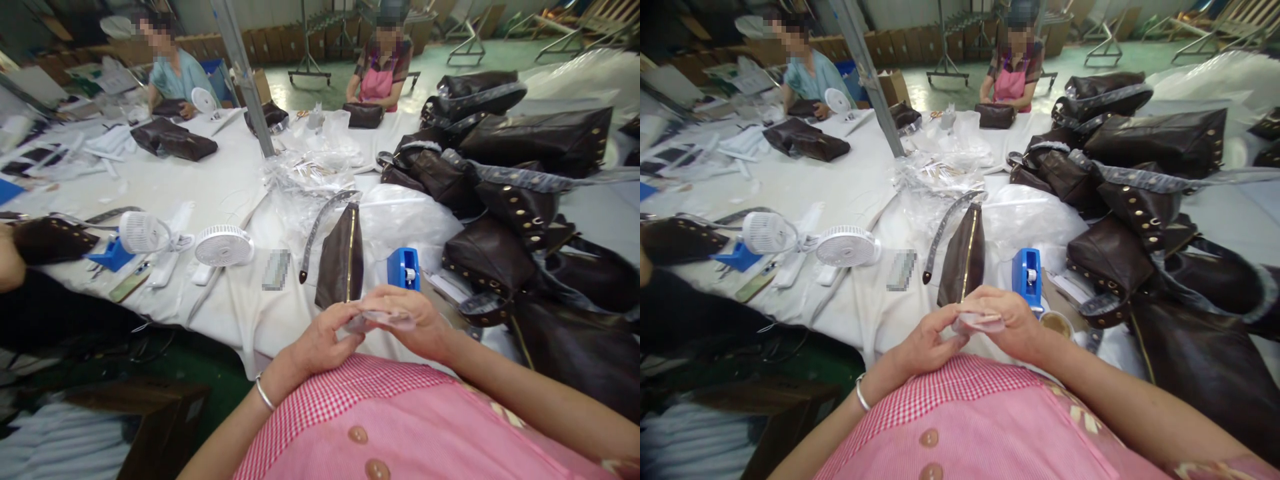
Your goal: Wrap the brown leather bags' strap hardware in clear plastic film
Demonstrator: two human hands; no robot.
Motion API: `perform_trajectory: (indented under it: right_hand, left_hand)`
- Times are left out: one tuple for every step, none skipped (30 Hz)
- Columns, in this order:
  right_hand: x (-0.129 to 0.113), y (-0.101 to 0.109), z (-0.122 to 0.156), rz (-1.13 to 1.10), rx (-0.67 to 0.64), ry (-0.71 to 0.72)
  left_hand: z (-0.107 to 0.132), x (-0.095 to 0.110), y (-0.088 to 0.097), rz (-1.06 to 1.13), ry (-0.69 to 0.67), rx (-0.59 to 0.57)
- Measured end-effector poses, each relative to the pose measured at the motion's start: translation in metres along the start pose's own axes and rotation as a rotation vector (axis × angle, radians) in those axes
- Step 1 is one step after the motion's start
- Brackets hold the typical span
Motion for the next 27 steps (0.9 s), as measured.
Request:
perform_trajectory:
  right_hand:
    - [0.012, 0.005, -0.003, -0.013, 0.062, -0.062]
    - [0.026, 0.009, -0.005, -0.037, 0.123, -0.136]
    - [0.042, 0.014, -0.006, -0.077, 0.187, -0.223]
    - [0.060, 0.018, -0.005, -0.138, 0.261, -0.324]
    - [0.077, 0.020, -0.003, -0.214, 0.337, -0.419]
    - [0.092, 0.021, -0.001, -0.296, 0.403, -0.496]
    - [0.105, 0.021, 0.001, -0.377, 0.463, -0.557]
    - [0.115, 0.020, 0.002, -0.454, 0.510, -0.602]
    - [0.122, 0.016, 0.003, -0.525, 0.534, -0.636]
    - [0.127, 0.011, 0.003, -0.589, 0.535, -0.663]
    - [0.130, 0.004, 0.003, -0.646, 0.517, -0.686]
    - [0.132, -0.003, 0.003, -0.694, 0.491, -0.708]
    - [0.134, -0.010, 0.004, -0.730, 0.464, -0.728]
    - [0.135, -0.017, 0.005, -0.752, 0.440, -0.745]
    - [0.137, -0.023, 0.007, -0.763, 0.419, -0.759]
    - [0.139, -0.029, 0.009, -0.766, 0.404, -0.770]
    - [0.140, -0.033, 0.011, -0.761, 0.389, -0.777]
    - [0.141, -0.037, 0.012, -0.750, 0.375, -0.781]
    - [0.142, -0.039, 0.012, -0.735, 0.359, -0.780]
    - [0.141, -0.039, 0.011, -0.712, 0.343, -0.773]
    - [0.140, -0.039, 0.008, -0.682, 0.325, -0.758]
    - [0.138, -0.037, 0.005, -0.640, 0.304, -0.738]
    - [0.135, -0.035, 0.001, -0.587, 0.282, -0.714]
    - [0.133, -0.032, -0.003, -0.529, 0.259, -0.686]
    - [0.130, -0.030, -0.007, -0.468, 0.239, -0.655]
    - [0.130, -0.028, -0.010, -0.408, 0.221, -0.632]
    - [0.131, -0.027, -0.010, -0.345, 0.212, -0.625]
  left_hand:
    - [-0.004, -0.003, -0.004, -0.050, 0.002, -0.005]
    - [-0.009, -0.009, -0.006, -0.098, 0.008, 0.014]
    - [-0.012, -0.016, -0.007, -0.130, 0.017, 0.047]
    - [-0.015, -0.023, -0.006, -0.143, 0.027, 0.084]
    - [-0.017, -0.029, -0.004, -0.133, 0.039, 0.120]
    - [-0.017, -0.034, -0.001, -0.108, 0.049, 0.150]
    - [-0.015, -0.036, 0.002, -0.075, 0.056, 0.166]
    - [-0.013, -0.036, 0.005, -0.046, 0.063, 0.163]
    - [-0.010, -0.034, 0.006, -0.024, 0.069, 0.148]
    - [-0.006, -0.031, 0.007, -0.014, 0.077, 0.124]
    - [-0.002, -0.027, 0.008, -0.015, 0.088, 0.095]
    - [0.003, -0.025, 0.008, -0.021, 0.102, 0.065]
    - [0.007, -0.022, 0.009, -0.027, 0.116, 0.038]
    - [0.010, -0.021, 0.009, -0.031, 0.130, 0.010]
    - [0.011, -0.021, 0.009, -0.030, 0.145, -0.019]
    - [0.012, -0.022, 0.009, -0.025, 0.165, -0.044]
    - [0.010, -0.024, 0.011, -0.016, 0.193, -0.049]
    - [0.006, -0.027, 0.015, -0.002, 0.232, -0.026]
    - [0.001, -0.031, 0.020, 0.026, 0.283, 0.026]
    - [-0.004, -0.036, 0.027, 0.076, 0.337, 0.097]
    - [-0.009, -0.040, 0.030, 0.148, 0.386, 0.158]
    - [-0.014, -0.044, 0.029, 0.235, 0.432, 0.189]
    - [-0.019, -0.048, 0.023, 0.324, 0.475, 0.182]
    - [-0.023, -0.052, 0.014, 0.401, 0.519, 0.149]
    - [-0.026, -0.055, 0.003, 0.450, 0.561, 0.107]
    - [-0.027, -0.058, -0.006, 0.470, 0.595, 0.078]
    - [-0.027, -0.062, -0.010, 0.458, 0.618, 0.082]
Point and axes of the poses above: each hand's wrist, its own z-axis away from the middle knuckle, its own y-axis out of the back of the hand, x = y × z, the point moved 9 cm from there along -z, towards the middle knuckle, and after that the axes turned 14 degrees about y, right-handed, at the moved point
